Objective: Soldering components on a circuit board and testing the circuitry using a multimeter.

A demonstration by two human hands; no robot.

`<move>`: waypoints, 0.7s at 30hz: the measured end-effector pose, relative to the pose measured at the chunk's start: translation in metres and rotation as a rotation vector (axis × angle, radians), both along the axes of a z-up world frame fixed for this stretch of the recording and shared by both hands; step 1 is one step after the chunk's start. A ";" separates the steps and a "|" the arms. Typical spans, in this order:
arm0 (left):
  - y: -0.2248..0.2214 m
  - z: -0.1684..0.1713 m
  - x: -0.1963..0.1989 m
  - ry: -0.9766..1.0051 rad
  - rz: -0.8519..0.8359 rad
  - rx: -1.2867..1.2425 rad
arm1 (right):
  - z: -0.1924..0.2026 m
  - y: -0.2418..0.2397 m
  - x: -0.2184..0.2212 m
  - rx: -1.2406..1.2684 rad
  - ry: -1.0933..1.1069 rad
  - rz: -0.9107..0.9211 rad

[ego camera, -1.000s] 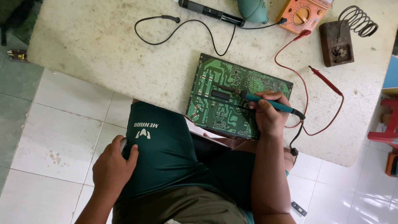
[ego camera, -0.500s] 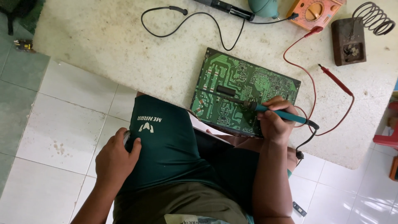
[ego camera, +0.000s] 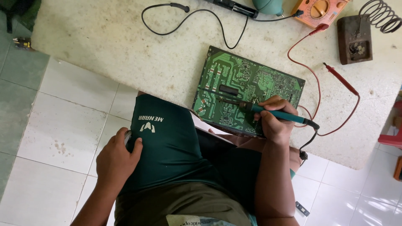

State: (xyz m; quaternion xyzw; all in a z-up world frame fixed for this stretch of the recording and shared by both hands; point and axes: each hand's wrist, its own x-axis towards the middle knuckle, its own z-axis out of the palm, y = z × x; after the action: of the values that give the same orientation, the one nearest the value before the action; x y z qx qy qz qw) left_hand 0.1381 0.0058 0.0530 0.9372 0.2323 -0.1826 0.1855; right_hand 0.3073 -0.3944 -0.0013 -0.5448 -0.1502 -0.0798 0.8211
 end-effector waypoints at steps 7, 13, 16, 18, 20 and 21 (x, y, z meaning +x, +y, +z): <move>0.002 -0.007 -0.004 -0.014 0.001 0.012 | 0.005 0.002 -0.002 -0.010 0.007 0.003; 0.001 -0.004 -0.003 -0.009 0.007 0.004 | 0.003 0.002 -0.003 -0.006 -0.013 0.014; 0.001 -0.010 -0.006 0.000 0.006 0.017 | 0.006 0.003 -0.002 -0.014 -0.012 0.023; 0.003 -0.023 -0.014 -0.136 -0.093 0.204 | 0.007 0.003 -0.002 -0.032 0.002 0.015; -0.006 -0.028 -0.019 -0.320 -0.264 0.376 | 0.005 0.002 -0.001 -0.030 -0.001 0.015; -0.011 -0.031 -0.022 -0.509 -0.430 0.544 | 0.004 0.001 -0.002 -0.030 -0.004 0.016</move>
State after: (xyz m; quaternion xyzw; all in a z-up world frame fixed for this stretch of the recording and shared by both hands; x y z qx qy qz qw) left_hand 0.1158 -0.0051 0.0224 0.9942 0.0181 0.0876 -0.0593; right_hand 0.3053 -0.3935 0.0023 -0.5555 -0.1575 -0.0723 0.8132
